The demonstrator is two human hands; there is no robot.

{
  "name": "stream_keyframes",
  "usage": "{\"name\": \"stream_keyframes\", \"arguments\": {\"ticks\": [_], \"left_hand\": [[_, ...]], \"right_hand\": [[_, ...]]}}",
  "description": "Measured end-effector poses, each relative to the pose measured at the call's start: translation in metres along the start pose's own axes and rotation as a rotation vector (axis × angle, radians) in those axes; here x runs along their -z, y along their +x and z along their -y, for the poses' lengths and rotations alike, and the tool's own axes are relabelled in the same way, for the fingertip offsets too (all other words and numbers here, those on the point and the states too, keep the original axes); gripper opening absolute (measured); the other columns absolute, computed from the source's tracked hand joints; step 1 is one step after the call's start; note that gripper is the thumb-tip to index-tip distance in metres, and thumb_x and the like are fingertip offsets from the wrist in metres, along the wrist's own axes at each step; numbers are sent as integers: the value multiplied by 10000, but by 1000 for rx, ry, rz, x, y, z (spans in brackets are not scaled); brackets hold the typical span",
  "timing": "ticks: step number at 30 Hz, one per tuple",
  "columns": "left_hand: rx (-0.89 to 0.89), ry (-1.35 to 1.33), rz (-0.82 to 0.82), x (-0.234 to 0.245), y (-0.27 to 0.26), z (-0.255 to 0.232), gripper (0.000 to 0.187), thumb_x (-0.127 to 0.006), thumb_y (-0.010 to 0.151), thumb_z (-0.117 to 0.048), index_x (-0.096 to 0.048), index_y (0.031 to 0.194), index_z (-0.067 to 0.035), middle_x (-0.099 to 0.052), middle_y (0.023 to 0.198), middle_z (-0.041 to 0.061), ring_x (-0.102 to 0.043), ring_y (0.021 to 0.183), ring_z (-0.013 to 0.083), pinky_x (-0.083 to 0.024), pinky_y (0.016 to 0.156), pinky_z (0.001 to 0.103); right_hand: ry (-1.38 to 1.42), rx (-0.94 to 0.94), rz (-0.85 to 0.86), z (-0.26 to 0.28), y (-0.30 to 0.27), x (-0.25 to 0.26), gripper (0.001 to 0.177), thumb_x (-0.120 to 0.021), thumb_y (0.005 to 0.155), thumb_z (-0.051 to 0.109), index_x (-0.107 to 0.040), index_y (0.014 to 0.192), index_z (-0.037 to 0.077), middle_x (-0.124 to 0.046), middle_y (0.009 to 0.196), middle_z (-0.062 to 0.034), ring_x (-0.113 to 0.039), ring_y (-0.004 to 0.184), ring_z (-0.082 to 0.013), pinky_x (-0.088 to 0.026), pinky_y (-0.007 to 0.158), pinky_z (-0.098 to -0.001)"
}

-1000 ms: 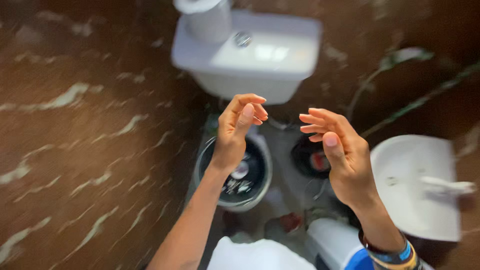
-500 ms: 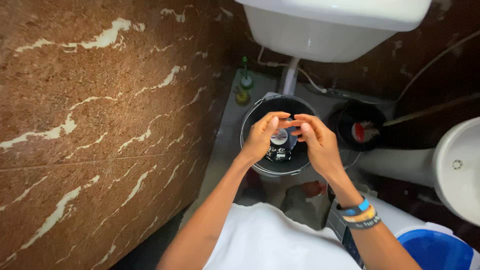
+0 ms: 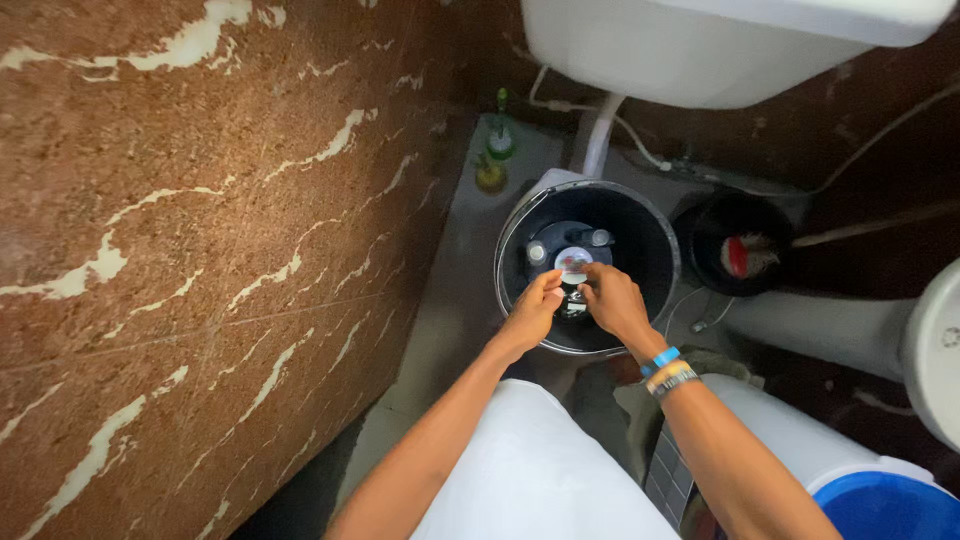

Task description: The person takes bottles, a tub, and a packet from a bucket and puts them into a bathroom cabinet. The person then washes and wrings a piece of cloth in a pot of water and picks up the bucket.

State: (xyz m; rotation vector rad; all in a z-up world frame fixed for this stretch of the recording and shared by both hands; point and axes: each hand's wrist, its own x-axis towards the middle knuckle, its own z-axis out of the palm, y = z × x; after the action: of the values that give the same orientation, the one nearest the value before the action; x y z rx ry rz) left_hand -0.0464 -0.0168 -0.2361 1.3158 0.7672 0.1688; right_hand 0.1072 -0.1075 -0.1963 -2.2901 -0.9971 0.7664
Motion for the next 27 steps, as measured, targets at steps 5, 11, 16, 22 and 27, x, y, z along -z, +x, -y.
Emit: {"name": "stream_keyframes", "arguments": {"ticks": [5,11,16,22,27], "left_hand": [[39,10,-12,-13,9,21,486,-510,1025,-210,-466,1472,-25,-546,1477,155,-566,1311,236,-428,1102,343],[66,-88,-52,-26,21,39,506,-509,1021,-196,-433,1490,-21,-518,1500,161,-527,1354,241,-407,1128,353],[64,-190,-51,-17,18,32,502,-509,1026,-191,-425,1497,-38,-510,1512,150,-491,1397,228,-374,1157,356],[186,-178,-36,-3,14,10,500,-496,1019,-209,-439,1503,-99,-520,1503,106,-515,1316,198,-393,1100,338],[89,-179,-41,-7,19,23,464,-509,1032,-192,-466,1479,-78,-561,1469,125,-535,1310,206,-398,1116,337]], "right_hand": [[-267,-103,31,-58,33,-59,473,-774,840,269,-623,1248,84,-684,1186,-209,-666,1084,-434,-542,898,-523],[-213,-401,-75,-120,66,-125,891,-868,694,505,-454,1338,49,-556,1291,-303,-618,1110,-498,-528,905,-548],[-379,-409,-40,-135,83,-146,967,-868,673,535,-451,1410,67,-596,1324,-236,-651,1170,-430,-545,965,-531],[-346,-520,93,-114,79,-135,1088,-880,666,564,-347,1503,118,-570,1356,-231,-626,1206,-422,-535,961,-530],[-274,-613,124,-127,86,-139,1091,-854,675,557,-349,1536,114,-580,1405,-239,-612,1256,-433,-531,1008,-527]]}}
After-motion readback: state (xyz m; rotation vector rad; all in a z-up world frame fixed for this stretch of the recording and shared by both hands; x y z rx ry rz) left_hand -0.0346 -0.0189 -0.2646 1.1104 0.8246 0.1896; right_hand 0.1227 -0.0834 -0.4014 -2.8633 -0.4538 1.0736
